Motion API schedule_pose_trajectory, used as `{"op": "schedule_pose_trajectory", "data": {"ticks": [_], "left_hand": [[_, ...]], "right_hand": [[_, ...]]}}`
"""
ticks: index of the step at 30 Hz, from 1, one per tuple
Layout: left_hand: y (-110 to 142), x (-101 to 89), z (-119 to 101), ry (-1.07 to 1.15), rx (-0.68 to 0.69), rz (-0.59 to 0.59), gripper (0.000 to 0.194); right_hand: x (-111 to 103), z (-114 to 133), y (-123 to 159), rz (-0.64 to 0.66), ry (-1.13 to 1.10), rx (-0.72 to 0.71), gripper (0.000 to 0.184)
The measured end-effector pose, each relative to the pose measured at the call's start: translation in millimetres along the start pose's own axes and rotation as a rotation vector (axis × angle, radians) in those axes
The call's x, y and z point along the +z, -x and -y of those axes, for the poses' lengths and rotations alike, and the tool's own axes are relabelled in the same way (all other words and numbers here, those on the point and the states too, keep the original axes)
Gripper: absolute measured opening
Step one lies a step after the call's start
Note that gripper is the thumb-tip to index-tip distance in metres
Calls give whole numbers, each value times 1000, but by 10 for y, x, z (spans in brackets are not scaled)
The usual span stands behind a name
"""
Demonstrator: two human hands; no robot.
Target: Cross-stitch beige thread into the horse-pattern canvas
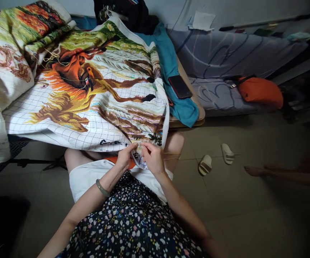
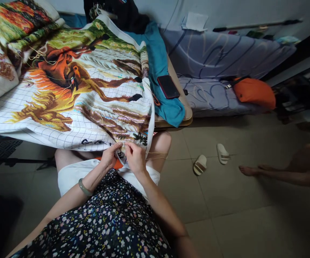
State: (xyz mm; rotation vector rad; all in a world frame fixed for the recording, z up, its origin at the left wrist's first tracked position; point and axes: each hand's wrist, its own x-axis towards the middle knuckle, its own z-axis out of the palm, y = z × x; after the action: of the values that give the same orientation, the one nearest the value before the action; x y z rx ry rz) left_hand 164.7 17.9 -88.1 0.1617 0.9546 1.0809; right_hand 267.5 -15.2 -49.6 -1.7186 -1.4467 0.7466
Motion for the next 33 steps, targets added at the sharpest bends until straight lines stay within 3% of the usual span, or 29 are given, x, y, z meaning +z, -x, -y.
{"op": "schedule_pose_trajectory", "data": {"ticks": [13,21,33], "left_hand": [[16,24,-24,17,-8,1,18],[28,43,-28,56,0,34,14],[24,66,-25,101,19,16,19]], "right_hand": [[-24,46,-48,-42,168,-89,27],[60,167,-33,-118,424,-90,22],[87,97,-13,-101,253,-32,20]]}}
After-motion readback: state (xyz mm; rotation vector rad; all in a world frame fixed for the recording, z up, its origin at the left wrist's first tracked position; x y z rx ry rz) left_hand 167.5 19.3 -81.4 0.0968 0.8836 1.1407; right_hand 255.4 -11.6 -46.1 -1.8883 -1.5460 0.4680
